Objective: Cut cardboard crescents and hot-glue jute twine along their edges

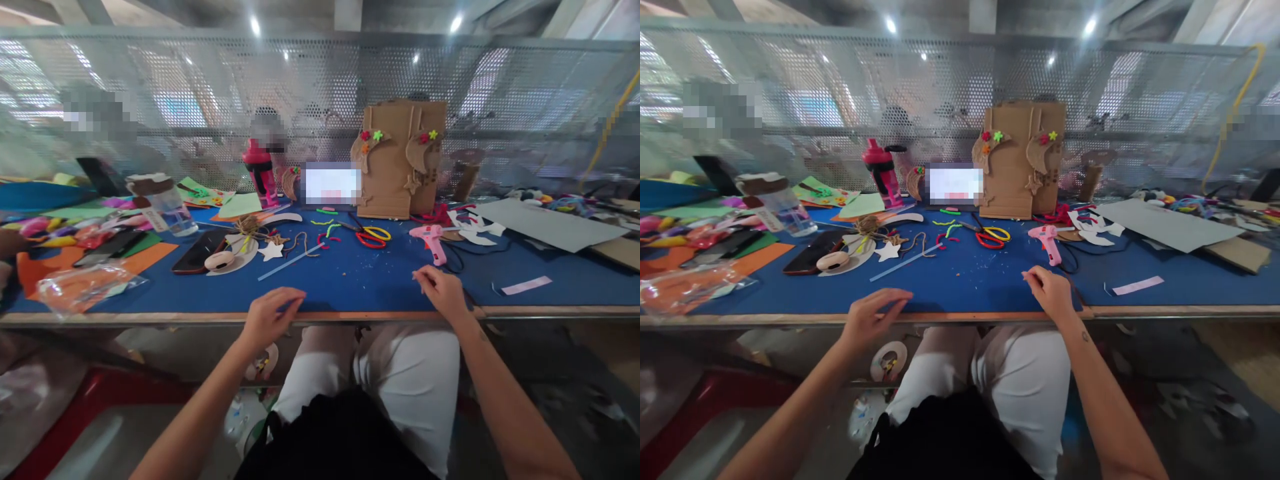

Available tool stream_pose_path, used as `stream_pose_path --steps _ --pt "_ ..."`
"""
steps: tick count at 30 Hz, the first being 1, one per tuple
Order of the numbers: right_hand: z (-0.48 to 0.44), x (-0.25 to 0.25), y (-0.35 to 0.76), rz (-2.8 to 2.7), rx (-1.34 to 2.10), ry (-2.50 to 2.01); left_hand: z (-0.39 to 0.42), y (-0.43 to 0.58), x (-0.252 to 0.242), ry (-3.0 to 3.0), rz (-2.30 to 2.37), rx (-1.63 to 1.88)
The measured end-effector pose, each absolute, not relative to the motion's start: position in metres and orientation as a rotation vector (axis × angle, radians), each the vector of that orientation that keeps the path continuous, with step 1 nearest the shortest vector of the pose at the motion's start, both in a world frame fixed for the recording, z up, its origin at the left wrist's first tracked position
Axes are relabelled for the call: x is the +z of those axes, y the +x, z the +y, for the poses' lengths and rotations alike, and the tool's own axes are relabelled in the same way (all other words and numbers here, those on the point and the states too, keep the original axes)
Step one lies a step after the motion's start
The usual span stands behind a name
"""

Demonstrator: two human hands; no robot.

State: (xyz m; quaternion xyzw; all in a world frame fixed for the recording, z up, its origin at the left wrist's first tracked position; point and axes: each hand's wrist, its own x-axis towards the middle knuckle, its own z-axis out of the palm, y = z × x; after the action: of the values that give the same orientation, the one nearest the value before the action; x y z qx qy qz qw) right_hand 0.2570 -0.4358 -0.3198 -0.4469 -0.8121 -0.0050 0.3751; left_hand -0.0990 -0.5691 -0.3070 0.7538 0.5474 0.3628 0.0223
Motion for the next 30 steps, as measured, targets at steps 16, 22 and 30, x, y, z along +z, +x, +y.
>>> stream_pose_path --steps 16,22,30 --pt "-0.354 -0.32 0.187 -2.54 0.176 -0.977 -0.437 -0.046 -0.297 2.503 1.505 0.537" --pt "-0.354 -0.319 0.189 -2.436 0.202 -1.015 -0.441 -0.043 -0.298 2.488 1.57 0.513" --pt "-0.364 -0.316 0.192 -2.418 0.283 -0.928 -0.443 -0.042 -0.3 2.467 1.6 0.505"
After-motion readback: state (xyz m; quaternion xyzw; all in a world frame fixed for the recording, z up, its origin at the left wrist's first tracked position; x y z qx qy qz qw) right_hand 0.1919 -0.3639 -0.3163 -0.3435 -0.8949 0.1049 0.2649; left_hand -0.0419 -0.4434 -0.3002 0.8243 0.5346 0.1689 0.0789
